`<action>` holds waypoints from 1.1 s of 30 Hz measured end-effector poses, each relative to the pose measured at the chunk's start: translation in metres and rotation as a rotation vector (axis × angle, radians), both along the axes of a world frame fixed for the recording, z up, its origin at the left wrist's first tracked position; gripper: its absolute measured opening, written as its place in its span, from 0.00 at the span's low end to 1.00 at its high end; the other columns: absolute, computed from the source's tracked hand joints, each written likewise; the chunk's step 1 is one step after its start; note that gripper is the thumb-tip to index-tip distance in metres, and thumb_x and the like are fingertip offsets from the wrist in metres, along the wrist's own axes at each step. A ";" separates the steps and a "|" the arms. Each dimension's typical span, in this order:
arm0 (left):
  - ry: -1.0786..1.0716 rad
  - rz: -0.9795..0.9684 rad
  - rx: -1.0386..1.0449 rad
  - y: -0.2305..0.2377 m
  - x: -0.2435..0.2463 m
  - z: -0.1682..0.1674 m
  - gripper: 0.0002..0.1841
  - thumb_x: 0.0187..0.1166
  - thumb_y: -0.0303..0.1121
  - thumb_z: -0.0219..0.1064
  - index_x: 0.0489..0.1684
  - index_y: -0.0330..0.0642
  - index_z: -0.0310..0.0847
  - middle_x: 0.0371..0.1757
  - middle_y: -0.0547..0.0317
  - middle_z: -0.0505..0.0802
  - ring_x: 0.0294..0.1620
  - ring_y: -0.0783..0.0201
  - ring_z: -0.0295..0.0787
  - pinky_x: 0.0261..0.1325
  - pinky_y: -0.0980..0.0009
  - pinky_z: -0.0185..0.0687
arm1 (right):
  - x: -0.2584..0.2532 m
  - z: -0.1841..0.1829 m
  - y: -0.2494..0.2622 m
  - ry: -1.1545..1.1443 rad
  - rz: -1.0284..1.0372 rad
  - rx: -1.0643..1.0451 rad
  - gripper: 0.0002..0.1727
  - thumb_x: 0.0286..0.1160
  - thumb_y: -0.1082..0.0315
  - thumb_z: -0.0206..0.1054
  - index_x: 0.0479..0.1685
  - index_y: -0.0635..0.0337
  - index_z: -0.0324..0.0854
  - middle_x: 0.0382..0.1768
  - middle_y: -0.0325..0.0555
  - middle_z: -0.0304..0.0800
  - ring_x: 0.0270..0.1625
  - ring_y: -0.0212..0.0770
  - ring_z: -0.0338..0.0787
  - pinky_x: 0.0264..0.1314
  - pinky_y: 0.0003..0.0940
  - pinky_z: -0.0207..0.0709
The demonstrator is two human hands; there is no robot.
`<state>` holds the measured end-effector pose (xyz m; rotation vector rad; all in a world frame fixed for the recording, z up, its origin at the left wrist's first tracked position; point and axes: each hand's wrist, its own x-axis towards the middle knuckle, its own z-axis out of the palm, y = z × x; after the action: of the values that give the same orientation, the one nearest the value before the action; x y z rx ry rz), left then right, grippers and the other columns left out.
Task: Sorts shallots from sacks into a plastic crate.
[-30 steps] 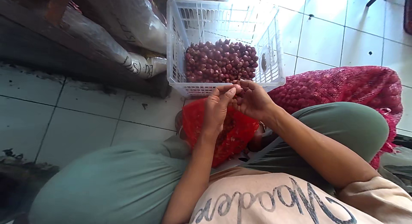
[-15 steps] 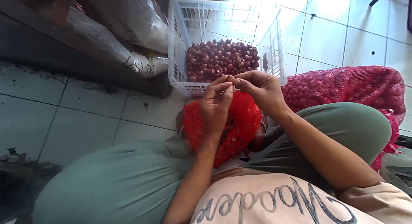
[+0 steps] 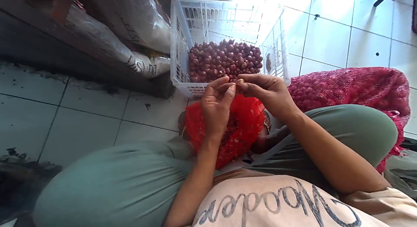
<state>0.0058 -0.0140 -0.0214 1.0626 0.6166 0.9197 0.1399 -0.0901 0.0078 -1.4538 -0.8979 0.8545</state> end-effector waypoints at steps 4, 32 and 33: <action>0.052 -0.009 0.036 0.003 0.002 -0.002 0.13 0.78 0.20 0.65 0.59 0.31 0.79 0.45 0.63 0.93 0.46 0.70 0.93 0.56 0.69 0.91 | 0.000 0.001 -0.001 0.074 0.010 -0.018 0.12 0.82 0.75 0.65 0.59 0.68 0.85 0.45 0.36 0.95 0.45 0.25 0.93 0.56 0.24 0.88; -0.011 -0.079 -0.269 0.003 0.003 0.011 0.11 0.89 0.23 0.48 0.47 0.41 0.77 0.44 0.60 0.96 0.42 0.70 0.95 0.48 0.73 0.92 | 0.003 0.007 0.000 0.382 -0.076 -0.064 0.09 0.83 0.76 0.59 0.53 0.61 0.82 0.44 0.40 0.94 0.47 0.32 0.94 0.54 0.28 0.89; -0.023 -0.081 -0.324 0.004 0.003 0.013 0.11 0.90 0.24 0.46 0.48 0.43 0.76 0.43 0.61 0.96 0.40 0.71 0.95 0.45 0.75 0.91 | 0.002 0.009 0.000 0.400 -0.077 -0.084 0.10 0.83 0.76 0.58 0.55 0.60 0.81 0.45 0.40 0.94 0.47 0.32 0.94 0.53 0.28 0.89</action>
<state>0.0090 -0.0104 -0.0086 0.7799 0.6724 0.7311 0.1422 -0.0897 0.0165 -1.3148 -0.5082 1.0879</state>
